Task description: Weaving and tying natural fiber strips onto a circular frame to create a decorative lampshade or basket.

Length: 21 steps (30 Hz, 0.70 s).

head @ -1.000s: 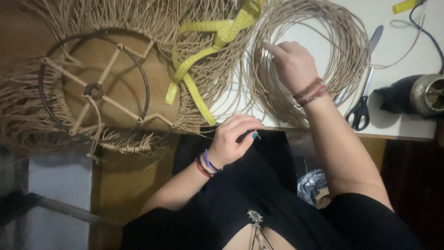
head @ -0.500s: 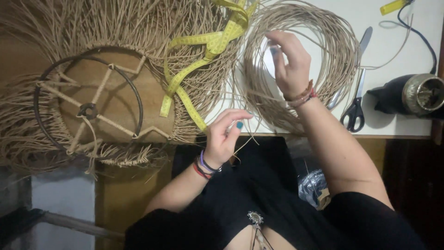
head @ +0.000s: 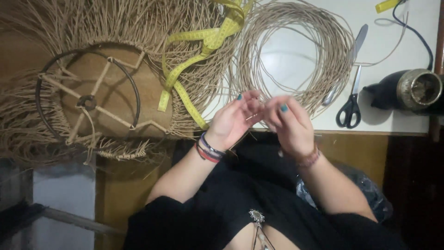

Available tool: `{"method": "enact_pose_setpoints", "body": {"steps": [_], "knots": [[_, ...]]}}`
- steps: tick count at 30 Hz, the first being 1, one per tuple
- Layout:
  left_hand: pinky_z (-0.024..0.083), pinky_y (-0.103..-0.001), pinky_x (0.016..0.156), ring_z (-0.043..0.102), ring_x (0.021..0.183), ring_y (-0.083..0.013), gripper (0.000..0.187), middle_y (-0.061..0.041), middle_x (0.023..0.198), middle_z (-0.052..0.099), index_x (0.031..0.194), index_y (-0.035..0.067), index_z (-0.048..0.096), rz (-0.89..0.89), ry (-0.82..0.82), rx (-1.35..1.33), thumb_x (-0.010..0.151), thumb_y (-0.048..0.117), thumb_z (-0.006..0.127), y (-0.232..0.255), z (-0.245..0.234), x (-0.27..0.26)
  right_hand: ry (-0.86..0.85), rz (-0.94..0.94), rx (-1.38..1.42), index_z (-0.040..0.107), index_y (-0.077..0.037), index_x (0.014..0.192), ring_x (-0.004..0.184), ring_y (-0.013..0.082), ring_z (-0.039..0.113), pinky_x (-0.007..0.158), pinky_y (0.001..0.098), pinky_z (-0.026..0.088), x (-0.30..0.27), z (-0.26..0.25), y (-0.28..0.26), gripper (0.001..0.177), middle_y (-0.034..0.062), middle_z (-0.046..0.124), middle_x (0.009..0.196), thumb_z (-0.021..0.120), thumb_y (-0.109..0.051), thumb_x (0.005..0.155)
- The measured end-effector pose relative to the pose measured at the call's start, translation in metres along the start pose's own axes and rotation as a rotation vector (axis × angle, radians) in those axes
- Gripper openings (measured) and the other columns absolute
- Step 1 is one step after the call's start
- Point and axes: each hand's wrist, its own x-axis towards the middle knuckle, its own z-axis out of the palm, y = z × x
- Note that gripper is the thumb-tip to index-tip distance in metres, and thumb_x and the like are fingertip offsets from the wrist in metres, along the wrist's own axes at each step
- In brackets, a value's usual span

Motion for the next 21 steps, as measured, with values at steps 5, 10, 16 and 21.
{"method": "enact_pose_setpoints", "body": {"steps": [5, 10, 16, 21], "knots": [[0.038, -0.022, 0.060, 0.038, 0.058, -0.0039, 0.026, 0.014, 0.069, 0.025, 0.108, 0.014, 0.057, 0.018, 0.074, -0.055, 0.113, 0.029, 0.035, 0.022, -0.018, -0.016, 0.039, 0.210, 0.078, 0.055, 0.015, 0.113, 0.049, 0.0041, 0.032, 0.046, 0.0235, 0.034, -0.077, -0.040, -0.004, 0.033, -0.0049, 0.028, 0.061, 0.038, -0.014, 0.109], [0.024, -0.020, 0.049, 0.025, 0.048, -0.0029, 0.027, 0.012, 0.067, 0.018, 0.100, 0.019, 0.054, 0.134, 0.085, 0.007, 0.112, 0.029, 0.031, 0.076, -0.025, -0.049, -0.015, 0.327, -0.371, 0.068, 0.011, 0.106, 0.042, 0.0067, 0.043, 0.043, 0.0224, 0.036, -0.126, -0.084, -0.019, 0.035, -0.0004, 0.040, 0.049, 0.044, -0.016, 0.106], [0.022, -0.019, 0.047, 0.021, 0.045, -0.0012, 0.025, 0.013, 0.064, 0.017, 0.100, 0.022, 0.053, 0.389, 0.096, 0.162, 0.112, 0.036, 0.036, 0.099, -0.026, -0.087, -0.100, 0.474, -0.733, 0.078, -0.005, 0.099, 0.048, 0.0115, 0.045, 0.051, 0.0266, 0.042, -0.161, -0.084, -0.028, 0.034, 0.0043, 0.051, 0.045, 0.049, -0.023, 0.104], [0.067, -0.044, 0.080, 0.074, 0.106, -0.0343, 0.022, -0.020, 0.121, 0.072, 0.119, 0.004, 0.062, 0.233, 0.221, 0.299, 0.106, 0.018, 0.052, -0.003, -0.021, -0.093, -0.378, 0.241, -0.859, 0.076, -0.007, 0.095, 0.062, 0.0320, 0.068, 0.059, 0.0435, 0.055, -0.152, -0.022, -0.023, 0.030, 0.0150, 0.069, 0.070, 0.052, -0.022, 0.104]]}}
